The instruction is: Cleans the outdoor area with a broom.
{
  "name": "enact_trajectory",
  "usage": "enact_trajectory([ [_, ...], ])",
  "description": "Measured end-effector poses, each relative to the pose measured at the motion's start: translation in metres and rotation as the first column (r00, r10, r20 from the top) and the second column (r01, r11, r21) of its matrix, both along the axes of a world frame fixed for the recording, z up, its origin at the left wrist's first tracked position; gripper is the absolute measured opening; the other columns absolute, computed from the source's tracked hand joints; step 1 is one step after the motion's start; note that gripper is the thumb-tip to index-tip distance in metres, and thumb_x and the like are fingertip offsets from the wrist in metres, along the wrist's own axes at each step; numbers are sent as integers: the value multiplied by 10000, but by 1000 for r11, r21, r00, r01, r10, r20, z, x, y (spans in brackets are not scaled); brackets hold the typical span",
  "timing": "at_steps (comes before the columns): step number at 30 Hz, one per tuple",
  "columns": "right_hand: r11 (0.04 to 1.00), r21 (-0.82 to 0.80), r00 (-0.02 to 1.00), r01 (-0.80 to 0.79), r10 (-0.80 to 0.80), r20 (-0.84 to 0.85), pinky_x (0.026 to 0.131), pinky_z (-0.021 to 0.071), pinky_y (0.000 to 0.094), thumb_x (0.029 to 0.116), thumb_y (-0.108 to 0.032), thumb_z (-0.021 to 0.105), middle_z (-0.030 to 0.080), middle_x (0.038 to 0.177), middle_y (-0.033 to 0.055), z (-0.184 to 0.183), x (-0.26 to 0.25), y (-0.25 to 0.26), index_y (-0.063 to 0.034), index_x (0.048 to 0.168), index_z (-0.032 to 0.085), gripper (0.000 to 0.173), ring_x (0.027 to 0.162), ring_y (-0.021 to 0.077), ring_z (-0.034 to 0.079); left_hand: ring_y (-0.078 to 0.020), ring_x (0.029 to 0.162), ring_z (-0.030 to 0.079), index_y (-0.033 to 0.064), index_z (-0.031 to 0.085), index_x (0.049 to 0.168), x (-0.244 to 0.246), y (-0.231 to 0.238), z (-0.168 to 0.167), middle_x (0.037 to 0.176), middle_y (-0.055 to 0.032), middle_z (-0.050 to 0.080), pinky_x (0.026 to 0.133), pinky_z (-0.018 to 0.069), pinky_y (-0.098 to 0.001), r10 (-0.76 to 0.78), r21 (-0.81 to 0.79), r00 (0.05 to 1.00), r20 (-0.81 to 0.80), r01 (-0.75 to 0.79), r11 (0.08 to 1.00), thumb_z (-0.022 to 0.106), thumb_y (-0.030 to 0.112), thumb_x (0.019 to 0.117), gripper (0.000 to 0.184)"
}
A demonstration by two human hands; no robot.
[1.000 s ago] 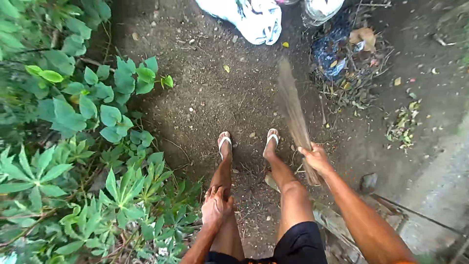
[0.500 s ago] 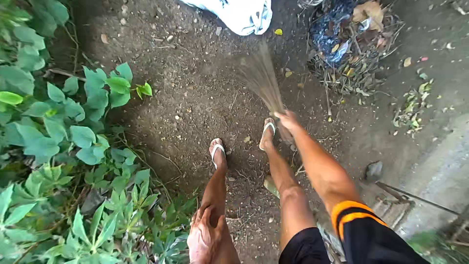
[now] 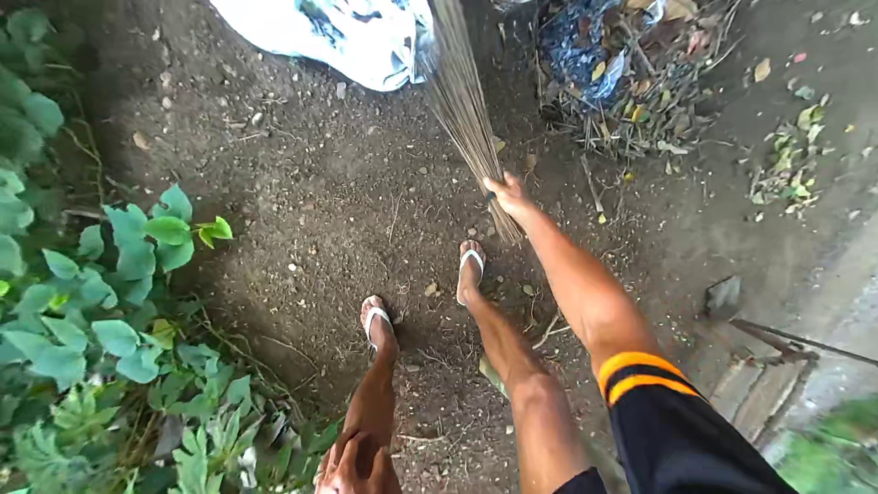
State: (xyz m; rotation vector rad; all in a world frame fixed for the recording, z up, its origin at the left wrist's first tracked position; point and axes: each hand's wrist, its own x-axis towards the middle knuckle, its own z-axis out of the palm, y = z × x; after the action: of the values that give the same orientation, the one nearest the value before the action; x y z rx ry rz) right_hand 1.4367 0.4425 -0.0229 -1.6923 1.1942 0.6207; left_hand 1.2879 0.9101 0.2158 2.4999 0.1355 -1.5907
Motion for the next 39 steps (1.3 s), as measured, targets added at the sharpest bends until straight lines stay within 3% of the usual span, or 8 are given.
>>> enact_trajectory([
  [7,976,-212,982,-57,17,-186,1042,463,638,990,-405,685,655,1288,246,27,-68,-129,-43,1373,617,531,1232,414,608,-386,1374,500,116,718,1245,15,-52,-7,1439,-93,600,1049,444,-626,-106,160,985,-136,127,979,673,486,891,514],
  [11,992,-33,979,-122,115,-167,978,526,589,994,-361,686,697,1180,221,83,-164,-150,-56,1381,605,500,1093,351,680,-365,1362,514,133,724,1227,24,-81,-13,1425,-84,609,1037,461,-607,-196,219,965,-173,231,948,648,511,900,505],
  [15,941,142,895,-309,338,-291,1073,448,625,991,-347,699,661,1313,229,74,-176,-198,-100,1468,571,552,1237,396,620,-355,1354,522,164,704,1277,45,-115,-20,1427,-95,602,1017,474,-612,-254,269,934,-250,319,909,635,524,919,513],
  [23,980,-190,963,-53,0,-271,939,479,713,982,-403,705,690,1177,264,113,-209,-271,-64,1335,650,492,1104,467,652,-360,1467,387,203,704,1285,113,-250,11,1529,-56,519,1143,373,-576,-493,81,866,-83,499,863,688,452,907,453],
  [27,999,26,992,45,-41,-120,963,525,589,978,-336,715,709,1134,207,142,-195,-239,-69,1344,638,460,1056,339,687,-364,1504,322,197,710,1271,133,-310,-5,1571,-57,470,1161,337,-598,-598,-26,801,-34,598,801,662,414,918,418],
  [32,941,304,988,-150,156,5,1082,472,554,980,-409,681,670,1303,185,90,-107,-205,-97,1429,593,554,1222,318,638,-405,1541,215,219,631,1391,151,-371,-82,1617,-81,408,1208,140,-684,-821,-71,542,-180,825,560,577,432,977,469],
  [36,919,166,930,-358,366,-19,1017,463,670,962,-391,708,681,1288,197,-1,-30,-263,-156,1408,629,510,1216,409,628,-435,1475,353,160,628,1385,206,-436,-126,1528,-140,513,1114,321,-710,-930,-91,337,-145,932,352,551,358,996,443],
  [39,945,32,931,-325,325,-164,933,478,739,926,-371,746,699,1233,202,-56,-7,-340,-178,1296,694,421,1154,447,646,-337,1413,468,209,651,1356,239,-441,-125,1460,-67,583,1112,401,-613,-915,-99,351,-200,922,375,568,413,988,428],
])
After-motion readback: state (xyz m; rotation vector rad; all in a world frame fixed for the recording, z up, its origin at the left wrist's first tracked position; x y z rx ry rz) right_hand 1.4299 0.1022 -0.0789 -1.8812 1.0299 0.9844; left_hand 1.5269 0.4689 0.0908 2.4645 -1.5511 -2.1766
